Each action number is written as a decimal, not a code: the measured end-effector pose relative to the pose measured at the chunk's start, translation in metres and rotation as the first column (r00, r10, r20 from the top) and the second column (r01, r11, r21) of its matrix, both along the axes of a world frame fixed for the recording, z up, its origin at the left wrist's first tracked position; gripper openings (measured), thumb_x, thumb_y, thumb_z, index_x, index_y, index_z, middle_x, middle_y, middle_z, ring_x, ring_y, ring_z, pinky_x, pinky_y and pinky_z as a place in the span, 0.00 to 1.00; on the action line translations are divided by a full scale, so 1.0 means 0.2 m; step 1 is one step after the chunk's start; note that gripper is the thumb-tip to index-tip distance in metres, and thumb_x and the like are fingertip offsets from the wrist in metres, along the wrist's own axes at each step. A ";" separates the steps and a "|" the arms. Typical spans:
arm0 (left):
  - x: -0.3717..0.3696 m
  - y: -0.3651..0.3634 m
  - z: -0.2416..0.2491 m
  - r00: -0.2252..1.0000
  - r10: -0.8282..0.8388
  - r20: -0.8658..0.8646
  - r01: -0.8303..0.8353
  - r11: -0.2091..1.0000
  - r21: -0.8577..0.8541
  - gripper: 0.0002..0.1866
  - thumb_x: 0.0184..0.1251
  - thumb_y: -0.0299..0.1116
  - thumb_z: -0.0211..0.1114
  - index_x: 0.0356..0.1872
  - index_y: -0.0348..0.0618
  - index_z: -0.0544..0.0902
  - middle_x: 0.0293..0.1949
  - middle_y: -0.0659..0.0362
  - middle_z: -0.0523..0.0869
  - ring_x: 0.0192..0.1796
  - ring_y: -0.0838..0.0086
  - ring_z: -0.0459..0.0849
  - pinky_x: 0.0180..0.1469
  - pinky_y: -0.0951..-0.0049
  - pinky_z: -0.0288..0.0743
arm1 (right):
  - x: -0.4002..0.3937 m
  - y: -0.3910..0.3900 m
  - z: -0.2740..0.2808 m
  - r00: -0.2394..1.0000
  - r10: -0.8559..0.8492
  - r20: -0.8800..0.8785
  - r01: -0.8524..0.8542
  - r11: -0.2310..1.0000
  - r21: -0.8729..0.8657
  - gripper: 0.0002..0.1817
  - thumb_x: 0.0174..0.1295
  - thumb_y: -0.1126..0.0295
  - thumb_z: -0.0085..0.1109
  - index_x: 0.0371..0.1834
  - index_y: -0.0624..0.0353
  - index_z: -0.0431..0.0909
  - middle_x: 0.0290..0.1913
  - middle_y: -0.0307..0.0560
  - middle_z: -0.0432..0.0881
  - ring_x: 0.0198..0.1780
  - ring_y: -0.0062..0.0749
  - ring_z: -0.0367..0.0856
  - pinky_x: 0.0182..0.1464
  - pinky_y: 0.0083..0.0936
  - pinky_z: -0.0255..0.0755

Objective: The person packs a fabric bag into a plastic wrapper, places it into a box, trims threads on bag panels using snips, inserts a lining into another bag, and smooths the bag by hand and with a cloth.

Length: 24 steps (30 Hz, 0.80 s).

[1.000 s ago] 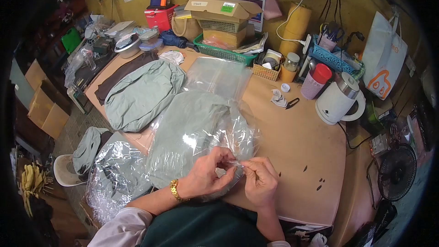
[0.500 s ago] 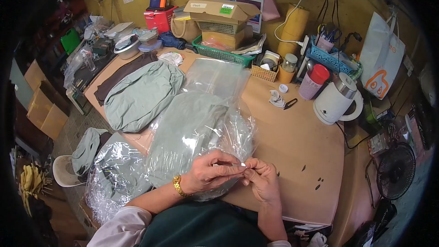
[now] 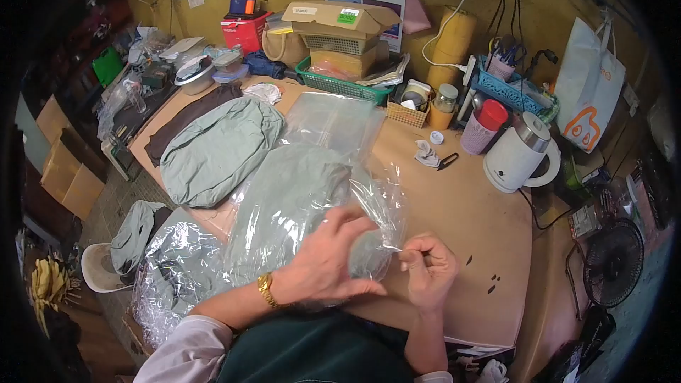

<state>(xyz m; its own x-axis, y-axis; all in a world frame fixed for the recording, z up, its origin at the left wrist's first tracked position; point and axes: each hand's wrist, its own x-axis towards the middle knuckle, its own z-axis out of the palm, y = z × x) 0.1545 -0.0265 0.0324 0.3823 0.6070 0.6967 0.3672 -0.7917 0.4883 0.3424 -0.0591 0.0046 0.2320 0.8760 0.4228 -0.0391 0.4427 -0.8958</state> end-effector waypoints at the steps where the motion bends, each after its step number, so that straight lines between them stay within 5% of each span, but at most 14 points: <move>1: 0.02 0.02 0.01 0.998 0.027 -0.048 -0.028 0.999 -0.015 0.28 0.58 0.38 0.73 0.56 0.40 0.71 0.36 0.52 0.81 0.38 0.53 0.83 0.43 0.60 0.78 | -0.03 0.01 0.00 0.998 0.053 -0.022 -0.052 0.997 0.066 0.04 0.65 0.79 0.60 0.32 0.64 0.76 0.32 0.41 0.76 0.27 0.17 0.71 0.32 0.13 0.65; 3: 0.07 0.20 -0.02 0.959 -0.148 -0.240 0.074 0.954 -0.291 0.23 0.60 0.36 0.70 0.52 0.39 0.72 0.40 0.48 0.79 0.36 0.54 0.83 0.42 0.60 0.78 | -0.04 0.04 -0.02 0.994 0.105 -0.043 -0.098 0.985 0.139 0.03 0.67 0.77 0.59 0.36 0.64 0.76 0.35 0.42 0.77 0.31 0.18 0.73 0.35 0.14 0.67; 5: 0.13 0.39 0.22 0.979 -0.202 0.018 0.202 0.964 -0.171 0.17 0.65 0.32 0.66 0.50 0.38 0.72 0.40 0.51 0.79 0.32 0.63 0.82 0.37 0.64 0.79 | -0.02 0.12 -0.11 0.973 -0.203 -0.112 0.209 0.977 0.048 0.07 0.71 0.72 0.56 0.46 0.63 0.75 0.43 0.43 0.77 0.42 0.21 0.75 0.44 0.18 0.68; 6: 0.18 0.47 0.37 0.919 -0.307 0.247 0.340 0.935 -0.103 0.11 0.67 0.28 0.61 0.47 0.39 0.72 0.35 0.58 0.80 0.31 0.74 0.81 0.33 0.69 0.80 | 0.04 0.15 -0.23 0.980 -0.115 -0.164 0.096 0.988 -0.118 0.13 0.73 0.67 0.54 0.55 0.61 0.73 0.53 0.44 0.76 0.55 0.28 0.75 0.56 0.25 0.68; 7: 0.21 0.47 0.57 0.848 -0.318 0.423 0.463 0.833 -0.302 0.08 0.68 0.26 0.59 0.46 0.42 0.73 0.33 0.61 0.79 0.32 0.79 0.81 0.31 0.74 0.79 | 0.04 0.16 -0.36 0.980 -0.114 -0.163 0.096 0.989 -0.113 0.13 0.73 0.67 0.54 0.55 0.61 0.73 0.53 0.44 0.76 0.55 0.28 0.75 0.56 0.25 0.68; 9: 0.26 0.46 0.90 0.627 -0.335 0.704 0.597 0.786 -0.157 0.07 0.69 0.28 0.59 0.45 0.41 0.74 0.33 0.59 0.79 0.33 0.78 0.82 0.31 0.74 0.80 | 0.02 0.14 -0.54 0.596 0.155 -0.788 -0.492 0.846 -0.206 0.19 0.70 0.64 0.58 0.60 0.58 0.71 0.58 0.44 0.76 0.61 0.33 0.74 0.63 0.29 0.67; 11: 0.22 0.48 1.11 0.354 -0.469 0.809 0.759 0.650 0.045 0.06 0.71 0.29 0.57 0.43 0.38 0.75 0.34 0.59 0.80 0.35 0.78 0.84 0.32 0.71 0.81 | -0.06 0.14 -0.56 0.338 0.202 -0.919 -0.754 0.642 -0.136 0.21 0.69 0.63 0.58 0.61 0.57 0.70 0.59 0.45 0.76 0.62 0.33 0.74 0.64 0.29 0.66; 14: -0.19 0.63 1.11 0.190 -0.641 0.743 0.928 0.364 0.076 0.07 0.73 0.29 0.54 0.45 0.36 0.76 0.37 0.57 0.82 0.38 0.75 0.84 0.36 0.69 0.82 | -0.02 0.12 -0.36 0.376 0.357 -0.855 -0.828 0.544 -0.137 0.23 0.67 0.63 0.60 0.63 0.56 0.68 0.61 0.45 0.75 0.64 0.32 0.73 0.66 0.29 0.65; 17: -0.31 0.58 0.93 0.327 -0.415 0.849 0.703 0.707 0.075 0.10 0.75 0.30 0.50 0.51 0.38 0.73 0.35 0.59 0.80 0.35 0.74 0.82 0.40 0.72 0.81 | 0.17 0.07 -0.15 0.607 0.339 -0.719 -0.609 0.780 -0.147 0.26 0.66 0.62 0.61 0.65 0.55 0.67 0.63 0.45 0.75 0.66 0.32 0.71 0.68 0.30 0.63; 19: -0.50 0.63 0.68 0.451 -0.147 0.880 0.506 0.854 -0.117 0.14 0.77 0.30 0.47 0.58 0.41 0.71 0.36 0.60 0.79 0.37 0.75 0.81 0.43 0.75 0.80 | 0.33 0.02 -0.07 0.781 0.124 -0.612 -0.284 0.943 -0.172 0.34 0.60 0.70 0.64 0.71 0.55 0.63 0.58 0.50 0.78 0.57 0.37 0.81 0.58 0.32 0.76; 20: -0.42 0.51 0.60 0.471 0.170 0.866 0.299 0.893 -0.338 0.16 0.77 0.30 0.47 0.62 0.42 0.69 0.35 0.63 0.78 0.35 0.78 0.80 0.38 0.76 0.78 | 0.56 -0.02 -0.12 0.885 0.091 -0.457 -0.222 0.944 -0.242 0.31 0.58 0.72 0.65 0.66 0.55 0.67 0.56 0.47 0.78 0.57 0.34 0.79 0.56 0.29 0.76; 21: -0.68 0.65 0.19 0.621 0.094 0.778 0.321 0.876 -0.361 0.18 0.77 0.29 0.48 0.65 0.41 0.66 0.35 0.63 0.80 0.35 0.79 0.80 0.38 0.78 0.78 | 0.71 -0.07 -0.12 0.972 0.018 -0.236 -0.108 0.920 -0.377 0.29 0.56 0.74 0.66 0.63 0.56 0.70 0.52 0.45 0.78 0.56 0.34 0.80 0.52 0.28 0.77; 23: -0.81 0.55 -0.29 0.959 0.245 0.144 -0.062 0.675 -0.735 0.22 0.74 0.37 0.56 0.65 0.41 0.70 0.34 0.62 0.80 0.34 0.79 0.79 0.34 0.78 0.76 | 0.90 -0.18 -0.04 0.955 -0.047 0.292 0.223 0.763 -0.606 0.25 0.53 0.77 0.68 0.56 0.59 0.74 0.43 0.43 0.79 0.52 0.36 0.82 0.44 0.25 0.79; 24: -0.84 0.48 -0.44 0.973 0.200 0.112 -0.020 0.563 -0.827 0.22 0.73 0.41 0.59 0.63 0.40 0.73 0.33 0.63 0.80 0.33 0.79 0.79 0.33 0.78 0.75 | 0.96 -0.19 -0.06 0.955 -0.073 0.289 0.243 0.753 -0.612 0.25 0.53 0.77 0.68 0.56 0.59 0.74 0.43 0.43 0.79 0.52 0.36 0.82 0.44 0.25 0.79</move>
